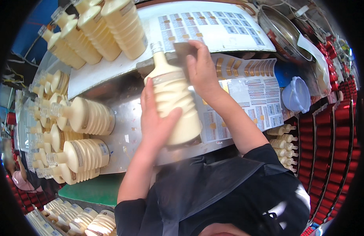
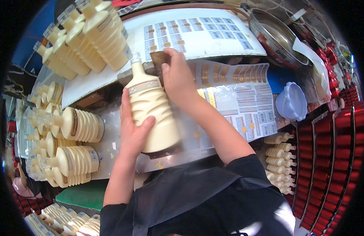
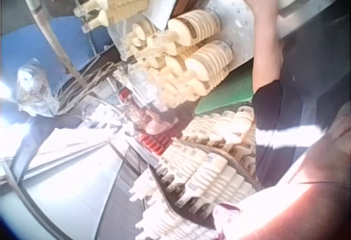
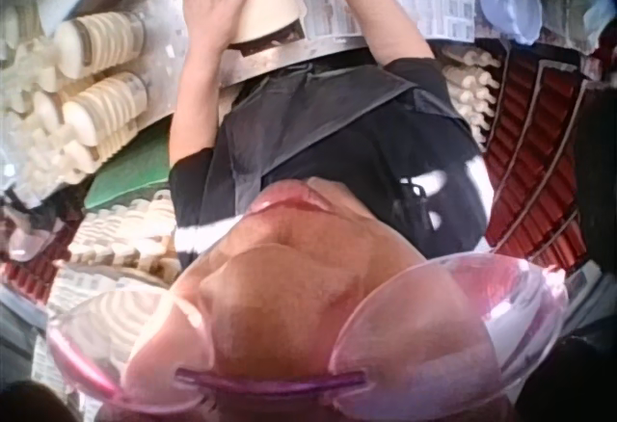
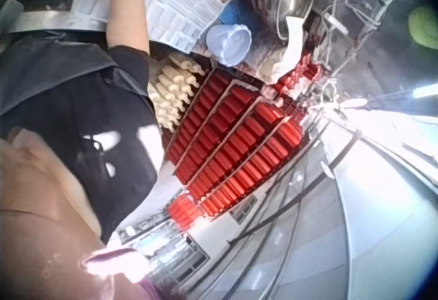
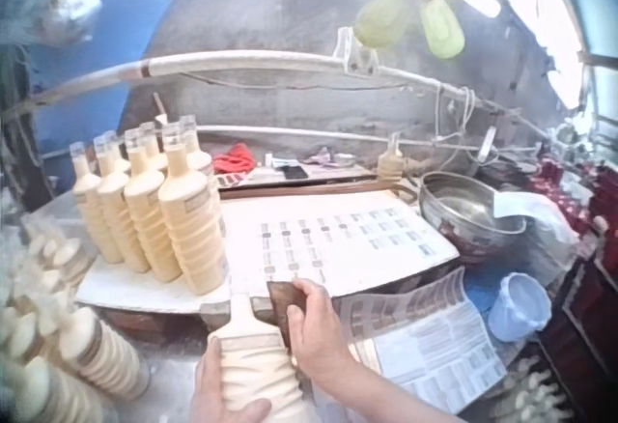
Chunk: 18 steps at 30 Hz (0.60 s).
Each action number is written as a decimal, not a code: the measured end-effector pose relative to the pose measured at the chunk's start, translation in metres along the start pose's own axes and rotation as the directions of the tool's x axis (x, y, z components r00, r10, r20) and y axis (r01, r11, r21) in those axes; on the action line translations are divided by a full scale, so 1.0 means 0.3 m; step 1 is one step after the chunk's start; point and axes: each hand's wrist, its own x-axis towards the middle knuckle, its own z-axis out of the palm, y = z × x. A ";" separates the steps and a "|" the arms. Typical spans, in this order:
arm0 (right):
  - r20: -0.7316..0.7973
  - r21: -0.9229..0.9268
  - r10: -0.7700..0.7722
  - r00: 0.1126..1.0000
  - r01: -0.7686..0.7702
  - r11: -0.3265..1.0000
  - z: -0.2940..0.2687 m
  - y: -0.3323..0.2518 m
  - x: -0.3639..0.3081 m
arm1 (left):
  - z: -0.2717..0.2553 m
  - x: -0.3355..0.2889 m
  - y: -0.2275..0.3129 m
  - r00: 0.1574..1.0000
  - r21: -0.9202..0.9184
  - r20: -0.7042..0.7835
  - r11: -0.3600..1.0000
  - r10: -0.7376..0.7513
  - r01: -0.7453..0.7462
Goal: The person applies adhesive labels to cream-colored plastic bottles by hand. They peel each label from a sheet, wrap it around the bottle, and smooth it into place. The labeled bottles are then placed on a nearby surface.
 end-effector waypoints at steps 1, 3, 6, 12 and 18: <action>-0.030 -0.034 -0.061 0.998 0.060 0.998 -0.012 -0.007 0.003 | 0.006 0.008 -0.006 0.999 -0.060 0.001 0.997 -0.039 0.039; -0.072 0.040 -0.069 0.995 0.072 0.997 -0.032 -0.033 -0.002 | 0.014 0.005 -0.008 0.996 -0.211 0.006 0.974 -0.086 0.085; -0.062 0.193 -0.077 0.995 0.088 0.977 -0.031 -0.070 -0.017 | 0.023 -0.001 -0.003 0.992 -0.319 0.019 0.940 -0.121 0.121; 0.017 0.052 0.044 0.999 -0.045 0.998 -0.072 0.015 0.028 | 0.020 -0.035 0.006 0.984 -0.401 0.008 0.901 -0.175 0.164; 0.004 -0.105 0.337 0.942 -0.334 0.937 -0.288 0.141 0.164 | 0.010 -0.069 -0.005 0.956 -0.493 0.082 0.823 -0.280 0.283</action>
